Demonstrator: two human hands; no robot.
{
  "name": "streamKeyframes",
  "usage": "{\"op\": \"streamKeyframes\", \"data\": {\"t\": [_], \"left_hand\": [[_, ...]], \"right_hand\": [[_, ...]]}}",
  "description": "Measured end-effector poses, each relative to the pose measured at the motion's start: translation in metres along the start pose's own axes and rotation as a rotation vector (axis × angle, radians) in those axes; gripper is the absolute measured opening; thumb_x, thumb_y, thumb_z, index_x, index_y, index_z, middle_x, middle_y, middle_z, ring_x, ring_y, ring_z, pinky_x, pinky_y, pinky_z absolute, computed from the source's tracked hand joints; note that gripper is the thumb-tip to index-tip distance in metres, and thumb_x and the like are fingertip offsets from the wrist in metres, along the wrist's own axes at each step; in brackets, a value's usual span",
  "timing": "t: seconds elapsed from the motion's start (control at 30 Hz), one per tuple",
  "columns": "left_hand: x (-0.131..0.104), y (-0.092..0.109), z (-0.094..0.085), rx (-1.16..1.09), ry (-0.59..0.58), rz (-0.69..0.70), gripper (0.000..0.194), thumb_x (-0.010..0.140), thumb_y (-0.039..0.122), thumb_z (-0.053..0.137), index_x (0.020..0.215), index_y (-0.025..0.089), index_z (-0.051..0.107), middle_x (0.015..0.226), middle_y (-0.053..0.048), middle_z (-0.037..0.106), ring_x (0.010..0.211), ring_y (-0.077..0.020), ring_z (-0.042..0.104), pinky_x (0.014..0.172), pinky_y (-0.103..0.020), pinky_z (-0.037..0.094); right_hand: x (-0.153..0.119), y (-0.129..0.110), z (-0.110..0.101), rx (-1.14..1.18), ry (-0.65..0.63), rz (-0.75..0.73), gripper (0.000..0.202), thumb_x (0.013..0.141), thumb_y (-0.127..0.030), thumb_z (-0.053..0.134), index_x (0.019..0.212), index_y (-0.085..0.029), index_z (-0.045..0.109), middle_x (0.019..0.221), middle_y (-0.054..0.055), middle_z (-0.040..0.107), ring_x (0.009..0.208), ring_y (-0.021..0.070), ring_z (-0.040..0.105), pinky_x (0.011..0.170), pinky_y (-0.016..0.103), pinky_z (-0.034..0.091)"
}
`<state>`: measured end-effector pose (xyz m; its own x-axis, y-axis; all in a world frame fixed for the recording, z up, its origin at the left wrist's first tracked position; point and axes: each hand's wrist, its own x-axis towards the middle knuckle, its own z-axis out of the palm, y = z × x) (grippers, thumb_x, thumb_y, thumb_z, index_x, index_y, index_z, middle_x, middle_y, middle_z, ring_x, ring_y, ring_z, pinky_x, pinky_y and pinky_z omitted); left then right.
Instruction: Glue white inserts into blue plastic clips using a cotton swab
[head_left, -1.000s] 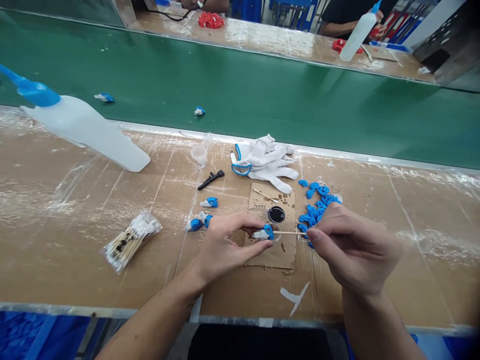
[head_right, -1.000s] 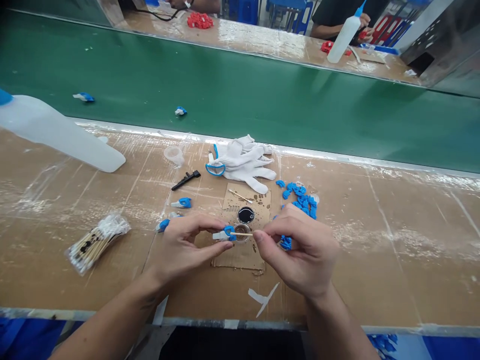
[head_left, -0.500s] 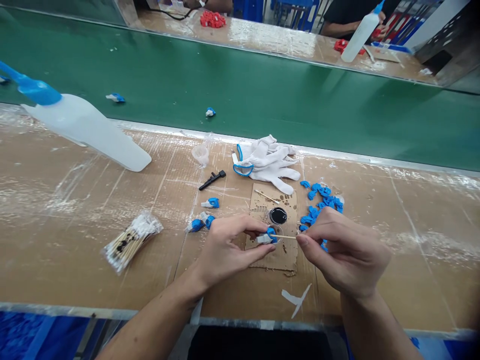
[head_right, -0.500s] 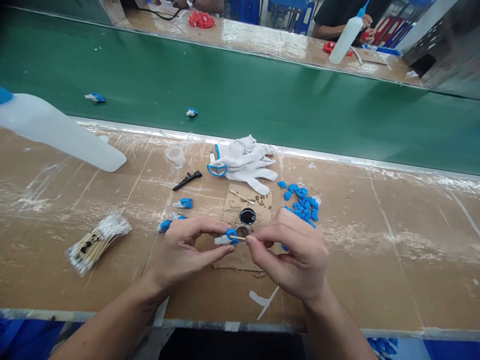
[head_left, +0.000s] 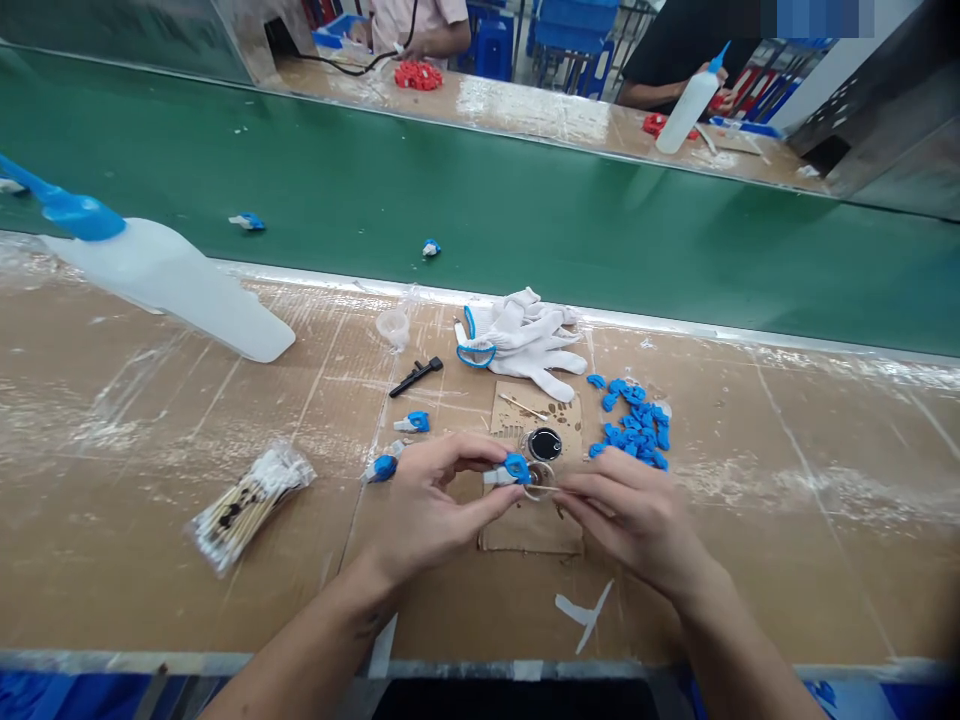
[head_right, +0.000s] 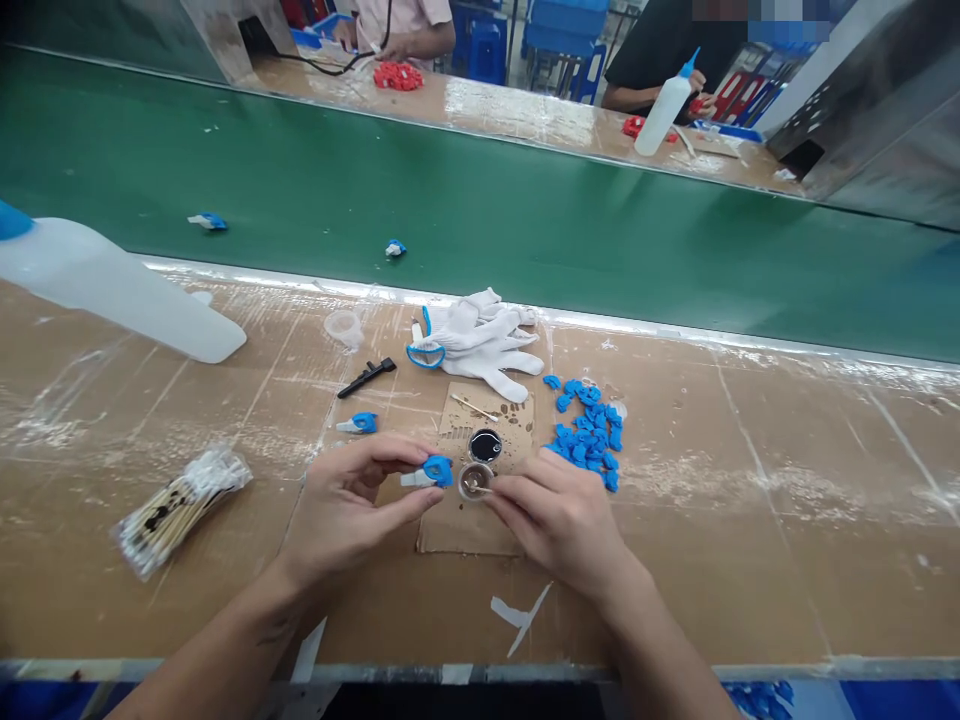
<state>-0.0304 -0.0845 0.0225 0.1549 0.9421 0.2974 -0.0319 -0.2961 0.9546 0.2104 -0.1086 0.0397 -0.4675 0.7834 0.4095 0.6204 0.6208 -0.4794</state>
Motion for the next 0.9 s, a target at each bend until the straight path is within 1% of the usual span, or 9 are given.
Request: {"op": "streamKeyframes", "data": {"t": [0.07,0.13,0.23,0.3,0.47,0.6,0.7,0.8,0.9], "left_hand": [[0.001,-0.001,-0.001,-0.028,0.019,-0.028,0.027,0.072,0.006,0.086,0.093,0.020,0.076,0.096,-0.003,0.083,0.091,-0.0169,0.080,0.083,-0.022,0.067],[0.002,-0.001,-0.002,-0.036,0.043,-0.059,0.026,0.073,0.006,0.085,0.092,0.021,0.075,0.098,-0.004,0.083,0.093,-0.0166,0.080,0.083,-0.021,0.066],[0.002,0.000,-0.003,-0.055,0.058,-0.110,0.023,0.074,0.007,0.084,0.091,0.021,0.075,0.099,-0.004,0.083,0.091,-0.0156,0.081,0.083,-0.019,0.066],[0.002,0.001,-0.003,-0.077,0.057,-0.134,0.023,0.074,0.008,0.084,0.091,0.021,0.075,0.096,-0.003,0.083,0.088,-0.0147,0.081,0.082,-0.018,0.065],[0.006,0.001,-0.002,-0.169,0.087,-0.164,0.022,0.075,0.007,0.083,0.091,0.019,0.074,0.090,-0.003,0.083,0.080,-0.0152,0.081,0.070,-0.018,0.067],[0.007,-0.001,0.000,-0.232,0.110,-0.166,0.025,0.073,0.005,0.084,0.093,0.019,0.079,0.096,-0.004,0.082,0.082,-0.0142,0.080,0.071,-0.017,0.067],[0.004,0.001,0.004,-0.310,0.053,-0.182,0.029,0.073,0.006,0.086,0.098,0.020,0.082,0.108,-0.008,0.081,0.094,-0.0194,0.081,0.079,-0.024,0.069],[0.000,0.004,0.009,-0.348,0.000,-0.148,0.034,0.075,0.005,0.085,0.105,0.021,0.084,0.110,-0.009,0.082,0.101,-0.0221,0.080,0.086,-0.029,0.069],[-0.003,0.005,0.013,-0.303,-0.007,-0.079,0.032,0.080,0.003,0.080,0.104,0.023,0.084,0.106,-0.009,0.083,0.099,-0.0210,0.080,0.083,-0.027,0.069]], "right_hand": [[-0.005,0.009,-0.006,0.003,-0.058,0.021,0.018,0.101,-0.033,0.068,0.113,-0.019,0.072,0.092,0.006,0.074,0.078,0.0191,0.068,0.065,0.031,0.052],[-0.005,0.026,-0.022,0.002,0.017,0.141,0.025,0.103,-0.040,0.064,0.117,-0.020,0.072,0.089,0.005,0.072,0.076,0.0187,0.068,0.065,0.030,0.053],[0.006,0.064,-0.046,-0.235,0.127,0.353,0.025,0.106,-0.033,0.054,0.114,-0.021,0.075,0.085,0.007,0.069,0.072,0.0204,0.065,0.063,0.033,0.051],[0.019,0.091,-0.050,-0.322,-0.037,0.354,0.024,0.102,-0.028,0.056,0.113,-0.022,0.076,0.103,0.011,0.072,0.093,0.0268,0.067,0.075,0.038,0.054],[0.041,0.119,-0.038,-0.281,-0.256,0.255,0.008,0.085,-0.018,0.071,0.083,-0.024,0.076,0.092,0.007,0.073,0.090,0.0274,0.065,0.079,0.039,0.054],[0.034,0.083,-0.044,-0.206,-0.156,0.214,0.009,0.092,-0.018,0.065,0.087,-0.021,0.071,0.085,0.006,0.072,0.079,0.0237,0.066,0.069,0.036,0.055],[0.025,0.033,-0.044,0.079,0.084,0.108,0.009,0.096,-0.017,0.069,0.096,-0.025,0.074,0.092,0.003,0.075,0.082,0.0194,0.071,0.074,0.031,0.057],[0.024,-0.014,-0.028,0.286,0.126,0.062,0.022,0.097,-0.010,0.068,0.107,-0.027,0.076,0.096,0.000,0.077,0.083,0.0145,0.073,0.071,0.024,0.058],[0.029,-0.035,-0.008,0.360,0.167,0.093,0.018,0.094,-0.009,0.072,0.102,-0.025,0.076,0.088,-0.001,0.077,0.075,0.0127,0.072,0.066,0.022,0.056]]}}
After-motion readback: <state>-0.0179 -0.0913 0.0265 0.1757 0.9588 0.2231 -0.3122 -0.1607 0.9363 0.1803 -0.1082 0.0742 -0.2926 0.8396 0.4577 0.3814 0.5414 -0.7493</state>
